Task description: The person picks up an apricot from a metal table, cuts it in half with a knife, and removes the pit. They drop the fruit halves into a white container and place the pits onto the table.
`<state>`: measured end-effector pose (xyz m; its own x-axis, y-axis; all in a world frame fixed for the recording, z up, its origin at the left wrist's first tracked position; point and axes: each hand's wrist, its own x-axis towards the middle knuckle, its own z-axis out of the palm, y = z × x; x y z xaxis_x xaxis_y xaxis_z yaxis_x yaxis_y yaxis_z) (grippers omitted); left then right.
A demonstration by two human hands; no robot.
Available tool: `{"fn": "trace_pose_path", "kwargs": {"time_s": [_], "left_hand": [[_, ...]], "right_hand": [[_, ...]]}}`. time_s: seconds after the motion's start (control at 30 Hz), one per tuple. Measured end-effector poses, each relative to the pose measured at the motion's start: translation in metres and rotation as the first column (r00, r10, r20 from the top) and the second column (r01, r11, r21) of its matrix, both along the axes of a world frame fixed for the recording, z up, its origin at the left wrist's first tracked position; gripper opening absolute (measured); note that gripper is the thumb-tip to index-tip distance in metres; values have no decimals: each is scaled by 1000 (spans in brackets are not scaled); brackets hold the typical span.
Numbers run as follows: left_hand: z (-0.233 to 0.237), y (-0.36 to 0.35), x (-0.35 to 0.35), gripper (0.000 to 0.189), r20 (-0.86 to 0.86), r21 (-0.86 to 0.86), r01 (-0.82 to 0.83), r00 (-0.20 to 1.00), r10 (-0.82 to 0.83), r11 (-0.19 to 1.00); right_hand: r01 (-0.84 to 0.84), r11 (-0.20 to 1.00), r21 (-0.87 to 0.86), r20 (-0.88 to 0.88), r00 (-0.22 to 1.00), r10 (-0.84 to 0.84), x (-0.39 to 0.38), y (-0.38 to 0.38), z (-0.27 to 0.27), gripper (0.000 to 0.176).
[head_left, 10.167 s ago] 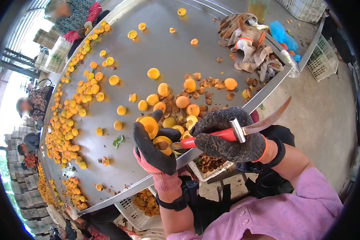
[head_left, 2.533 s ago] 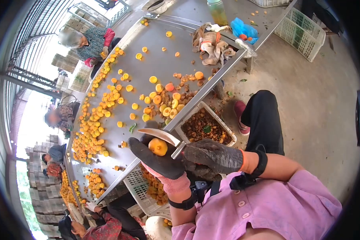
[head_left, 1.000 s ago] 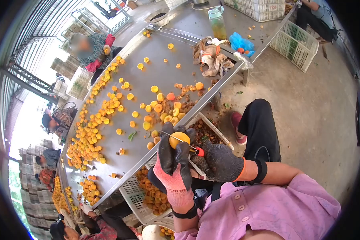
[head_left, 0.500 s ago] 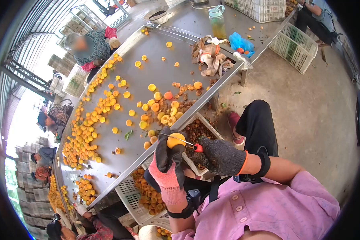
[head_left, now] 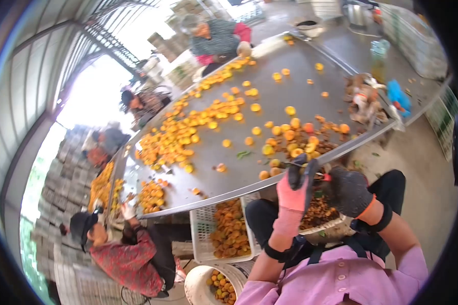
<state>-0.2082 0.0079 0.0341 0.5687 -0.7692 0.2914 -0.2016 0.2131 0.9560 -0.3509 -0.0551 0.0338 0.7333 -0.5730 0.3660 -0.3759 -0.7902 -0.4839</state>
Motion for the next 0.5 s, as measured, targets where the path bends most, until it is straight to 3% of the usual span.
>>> {"fn": "trace_pose_path", "kwargs": {"time_s": [0.07,0.1,0.27,0.33,0.4,0.47,0.5], "left_hand": [[10,-5,0,25,108,110,-66,993,54,992],[6,-7,5,23,-109,74,22,994,-14,997],[0,-18,33,23,-154,134,46,988,-25,990],[-5,-27,44,24,-291,98,53,956,-23,994],[-13,-36,60,28,-381,48,90,922,-65,995],[-17,-44,80,30,-339,144,34,941,17,989],[-31,-50,90,29,-277,88,0,961,24,996]], "right_hand": [[-36,999,-34,49,998,37,9,0,4,26],[-29,998,-56,82,996,34,14,-3,4,23],[-230,972,51,55,972,228,37,-47,-26,26],[-273,961,54,92,959,267,47,-59,-27,27],[-298,914,277,150,953,265,68,-59,-15,26],[-301,893,335,201,949,244,82,-68,0,21],[-313,913,263,163,947,278,86,-77,-5,18]]}}
